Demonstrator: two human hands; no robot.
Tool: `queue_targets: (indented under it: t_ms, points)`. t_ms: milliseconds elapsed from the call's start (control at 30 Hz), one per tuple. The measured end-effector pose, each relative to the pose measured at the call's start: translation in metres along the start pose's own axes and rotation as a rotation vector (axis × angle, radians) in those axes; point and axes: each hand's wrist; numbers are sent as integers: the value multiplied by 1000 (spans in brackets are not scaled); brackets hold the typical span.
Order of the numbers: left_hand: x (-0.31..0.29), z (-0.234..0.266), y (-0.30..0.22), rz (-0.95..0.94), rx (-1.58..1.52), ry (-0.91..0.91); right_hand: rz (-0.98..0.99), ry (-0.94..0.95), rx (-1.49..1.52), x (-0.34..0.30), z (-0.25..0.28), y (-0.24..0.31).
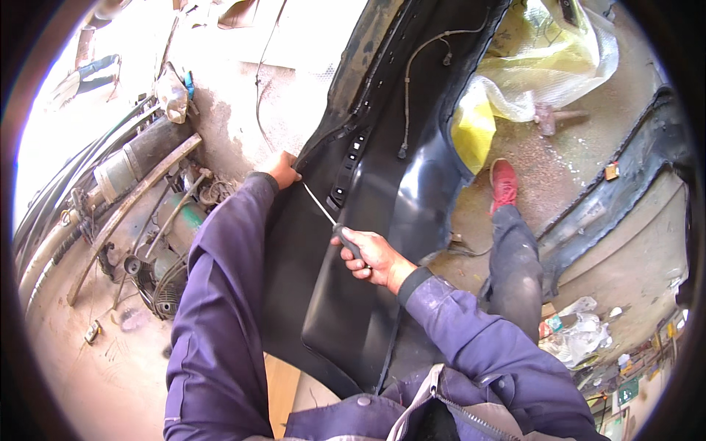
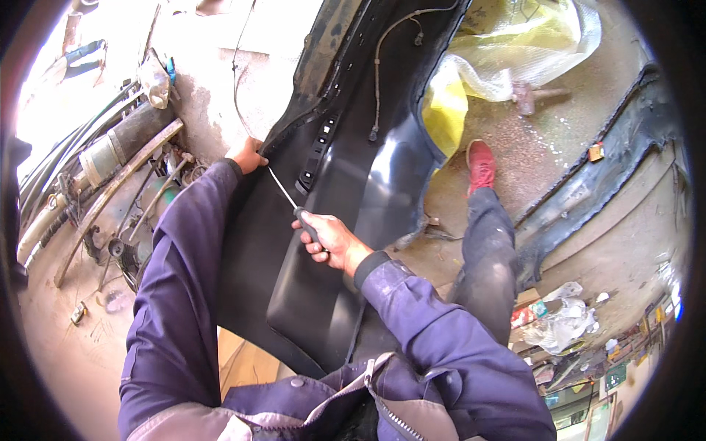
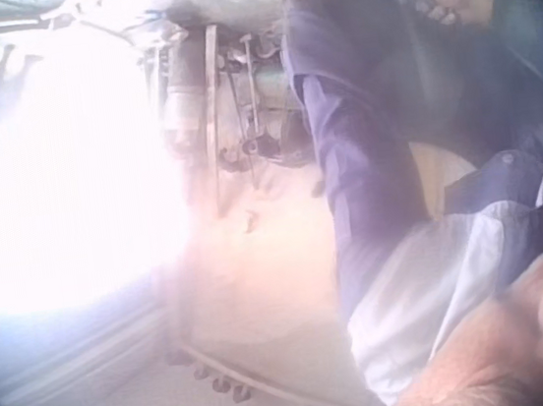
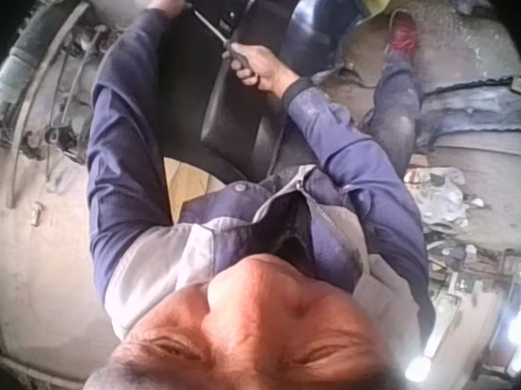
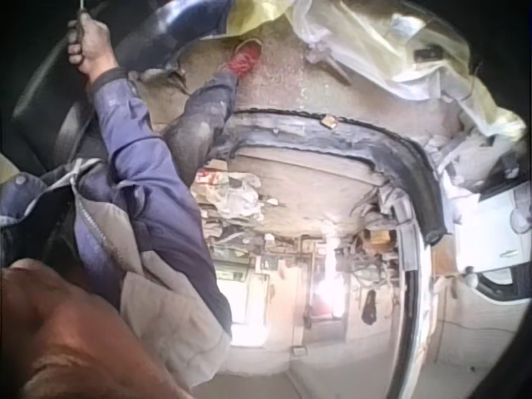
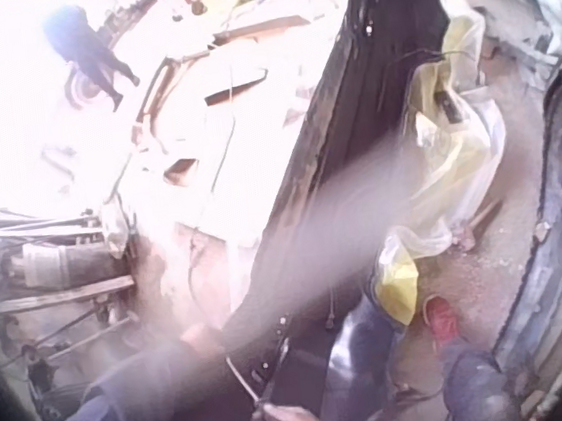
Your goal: The person aligns a blue bumper cover with a black bumper beam and secures it using a screwdriver. They then walk to a workbench, pick up a metal trim piece, and place it on a vehicle seat before retrieving a cordless drill.
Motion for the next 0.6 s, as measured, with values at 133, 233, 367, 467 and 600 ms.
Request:
queue_targets:
  t_ms: [133,233,367,467,600]
  points:
    - [-11,-5,-13,57,143,6,63,-193,-200,-88,54,5]
    - [-65,26,-36,26,361,7,142,-434,-285,-166,109,38]
    - [-168,111,-75,-133,329,130,362,-768,-281,-288,172,80]
    - [-268,158,-79,-266,264,-4,540,-980,-321,-378,197,77]
    - [-378,164,-49,-427,144,-302,717,-1133,-314,-463,211,7]
Point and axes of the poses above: each hand's wrist, its own x-axis towards the middle knuckle, its own z-axis out of the back of the hand, y = z × x, and after that the axes turned 6 degrees about z, right-handed
